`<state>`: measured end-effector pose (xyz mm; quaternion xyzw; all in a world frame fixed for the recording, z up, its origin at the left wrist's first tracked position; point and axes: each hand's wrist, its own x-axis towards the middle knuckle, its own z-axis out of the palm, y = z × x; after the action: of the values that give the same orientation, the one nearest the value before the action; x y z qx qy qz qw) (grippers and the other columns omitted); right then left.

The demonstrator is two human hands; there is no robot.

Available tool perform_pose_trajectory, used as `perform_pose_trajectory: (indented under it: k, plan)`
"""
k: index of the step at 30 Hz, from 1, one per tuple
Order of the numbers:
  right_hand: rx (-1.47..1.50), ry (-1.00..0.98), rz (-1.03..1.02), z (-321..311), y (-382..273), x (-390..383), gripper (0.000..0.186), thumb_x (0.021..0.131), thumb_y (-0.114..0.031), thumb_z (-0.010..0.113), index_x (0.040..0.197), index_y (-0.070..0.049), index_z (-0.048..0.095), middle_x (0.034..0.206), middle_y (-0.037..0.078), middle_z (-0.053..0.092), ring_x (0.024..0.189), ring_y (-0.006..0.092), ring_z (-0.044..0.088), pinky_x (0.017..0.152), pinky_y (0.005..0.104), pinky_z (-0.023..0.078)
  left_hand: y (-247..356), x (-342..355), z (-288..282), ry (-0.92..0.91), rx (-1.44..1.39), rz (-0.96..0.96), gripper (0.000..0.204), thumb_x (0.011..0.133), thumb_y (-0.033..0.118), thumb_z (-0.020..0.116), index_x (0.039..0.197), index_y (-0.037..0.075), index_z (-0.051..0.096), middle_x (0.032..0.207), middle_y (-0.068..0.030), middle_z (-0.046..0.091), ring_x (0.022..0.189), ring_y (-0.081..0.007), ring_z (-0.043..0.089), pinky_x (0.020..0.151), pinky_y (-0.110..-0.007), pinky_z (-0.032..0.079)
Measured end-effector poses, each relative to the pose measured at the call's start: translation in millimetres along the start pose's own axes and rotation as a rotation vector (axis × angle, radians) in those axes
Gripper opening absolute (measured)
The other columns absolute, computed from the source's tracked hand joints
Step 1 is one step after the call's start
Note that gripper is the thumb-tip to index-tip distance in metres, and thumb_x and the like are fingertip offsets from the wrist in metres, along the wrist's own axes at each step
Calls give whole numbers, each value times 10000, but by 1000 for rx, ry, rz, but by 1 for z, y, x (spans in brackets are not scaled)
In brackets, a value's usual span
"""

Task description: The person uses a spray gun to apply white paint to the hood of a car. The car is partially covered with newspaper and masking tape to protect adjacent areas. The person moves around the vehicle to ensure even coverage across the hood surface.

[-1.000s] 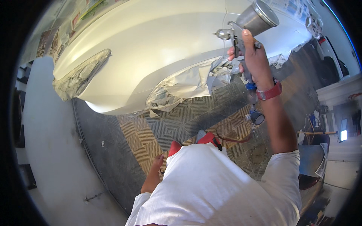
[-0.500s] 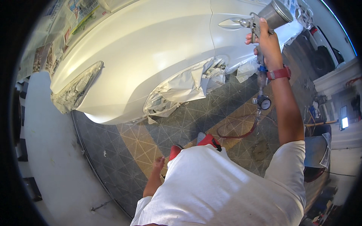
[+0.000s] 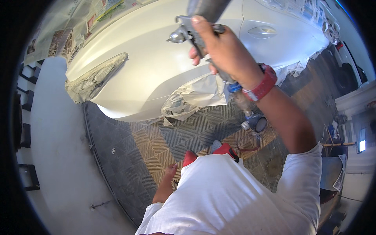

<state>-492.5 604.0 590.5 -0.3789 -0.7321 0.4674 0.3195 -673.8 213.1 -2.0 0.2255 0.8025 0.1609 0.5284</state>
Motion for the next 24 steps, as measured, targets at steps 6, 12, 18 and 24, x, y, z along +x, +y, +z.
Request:
perform_pose_trajectory:
  k: [6,12,18,24]
  plan:
    - [165,-165,-101,39,-35,21,660,1068,-606,422,1114,16,638,829,109,729,692,126,719,404,231,461,-70,34,19,58,-60,32,567,973,492,634,1321,47,682,1216,-231,724,1152,-351,697,1001,-415,521]
    - [38,1,82,-10,-47,33,671,1096,-586,320,1202,-6,639,799,106,725,521,133,622,412,257,488,-34,8,7,-18,-25,43,558,972,472,628,1275,8,693,1185,-253,724,1147,-374,695,981,-438,525]
    - [-100,193,53,-93,-1,40,678,1042,-638,432,1151,9,602,849,105,720,723,143,732,418,228,437,-44,20,10,-10,-77,54,548,968,451,646,1272,-2,694,1163,-245,735,1127,-351,706,972,-430,532]
    - [-173,393,157,-178,28,38,690,1020,-659,444,1158,-1,599,851,113,724,697,151,725,413,233,436,4,8,-1,-3,-41,39,517,974,404,659,1275,-14,690,1187,-248,730,1141,-347,701,985,-416,529]
